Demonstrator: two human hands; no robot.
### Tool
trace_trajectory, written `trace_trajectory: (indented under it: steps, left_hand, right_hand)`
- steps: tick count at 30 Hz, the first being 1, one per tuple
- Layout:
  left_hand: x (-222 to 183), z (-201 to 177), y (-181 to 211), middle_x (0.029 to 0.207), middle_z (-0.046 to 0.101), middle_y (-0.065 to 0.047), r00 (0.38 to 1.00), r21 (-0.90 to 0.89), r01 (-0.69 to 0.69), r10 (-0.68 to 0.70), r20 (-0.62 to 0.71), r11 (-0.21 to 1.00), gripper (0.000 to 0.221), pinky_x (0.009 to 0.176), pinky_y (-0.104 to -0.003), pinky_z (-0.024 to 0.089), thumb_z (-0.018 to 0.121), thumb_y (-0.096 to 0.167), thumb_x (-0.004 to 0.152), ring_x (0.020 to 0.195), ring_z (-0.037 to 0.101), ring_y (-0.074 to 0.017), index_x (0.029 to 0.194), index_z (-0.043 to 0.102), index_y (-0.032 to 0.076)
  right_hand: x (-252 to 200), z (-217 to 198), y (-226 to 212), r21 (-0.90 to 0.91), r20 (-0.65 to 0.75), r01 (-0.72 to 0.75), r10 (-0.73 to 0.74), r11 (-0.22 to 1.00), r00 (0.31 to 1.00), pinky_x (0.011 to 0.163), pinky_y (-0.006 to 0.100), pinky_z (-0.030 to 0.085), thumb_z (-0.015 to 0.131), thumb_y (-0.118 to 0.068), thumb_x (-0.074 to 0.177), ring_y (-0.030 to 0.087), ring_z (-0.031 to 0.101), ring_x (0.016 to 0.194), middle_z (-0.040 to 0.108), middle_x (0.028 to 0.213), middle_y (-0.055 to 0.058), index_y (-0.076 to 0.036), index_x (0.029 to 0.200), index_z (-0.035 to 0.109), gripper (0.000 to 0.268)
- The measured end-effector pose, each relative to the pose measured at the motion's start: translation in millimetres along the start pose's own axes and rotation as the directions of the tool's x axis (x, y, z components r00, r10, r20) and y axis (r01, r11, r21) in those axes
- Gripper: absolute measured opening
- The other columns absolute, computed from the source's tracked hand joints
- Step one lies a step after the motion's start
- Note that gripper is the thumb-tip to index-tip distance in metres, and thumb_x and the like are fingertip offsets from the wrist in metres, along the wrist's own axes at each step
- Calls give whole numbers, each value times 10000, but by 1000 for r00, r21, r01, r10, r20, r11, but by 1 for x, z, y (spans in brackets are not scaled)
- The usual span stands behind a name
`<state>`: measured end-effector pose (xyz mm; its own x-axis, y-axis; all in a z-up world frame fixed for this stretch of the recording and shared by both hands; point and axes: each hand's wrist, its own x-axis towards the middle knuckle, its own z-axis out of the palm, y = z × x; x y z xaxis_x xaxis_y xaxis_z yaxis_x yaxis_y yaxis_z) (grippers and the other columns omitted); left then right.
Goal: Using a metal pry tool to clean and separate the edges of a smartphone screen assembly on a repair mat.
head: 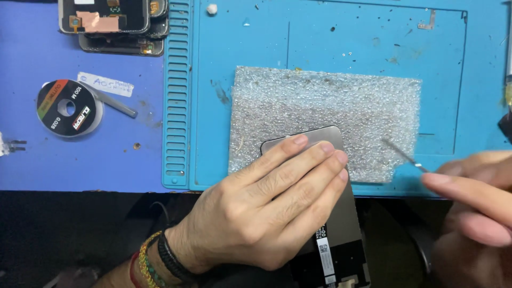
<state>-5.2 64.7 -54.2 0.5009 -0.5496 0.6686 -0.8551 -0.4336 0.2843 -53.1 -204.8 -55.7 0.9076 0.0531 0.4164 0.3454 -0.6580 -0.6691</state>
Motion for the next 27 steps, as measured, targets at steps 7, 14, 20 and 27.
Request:
trace_trajectory:
  steps: [7,14,20,27]
  left_hand:
    - [-2,3,2,1286,756,-150,999,-12,54,-54,-7,998,299,1113,-412,601,504,62,1130,1212,758,-267,1185,792,1]
    - [-3,2,0,1271,754,-169,998,-46,55,-55,-5,997,363,1105,-409,640,428,44,1140,1203,761,-279,1202,779,-28]
    - [-4,4,3,1278,754,-144,994,-15,109,-109,-5,994,298,1125,-381,627,502,59,1149,1215,753,-253,1212,785,-11]
    - [-4,3,2,1279,759,-172,994,-51,106,-107,-28,993,305,1112,-396,635,488,45,1148,1208,764,-276,1202,778,-31]
  right_hand:
    - [22,20,-38,-151,32,-231,238,961,971,1067,385,554,478,45,1266,329,724,1080,700,1173,283,122,1111,523,179]
    - [3,26,-36,-109,-80,-353,346,929,935,1037,377,620,544,169,1313,397,776,1155,608,1288,304,116,1243,373,192]
    - [23,57,-54,-61,-121,-270,262,961,958,996,345,622,712,302,1210,354,784,1052,708,1186,351,118,1012,521,331]
    - [31,56,-58,-14,-37,-140,140,990,989,1040,393,648,694,246,1107,366,765,1041,634,1114,334,91,954,449,328]
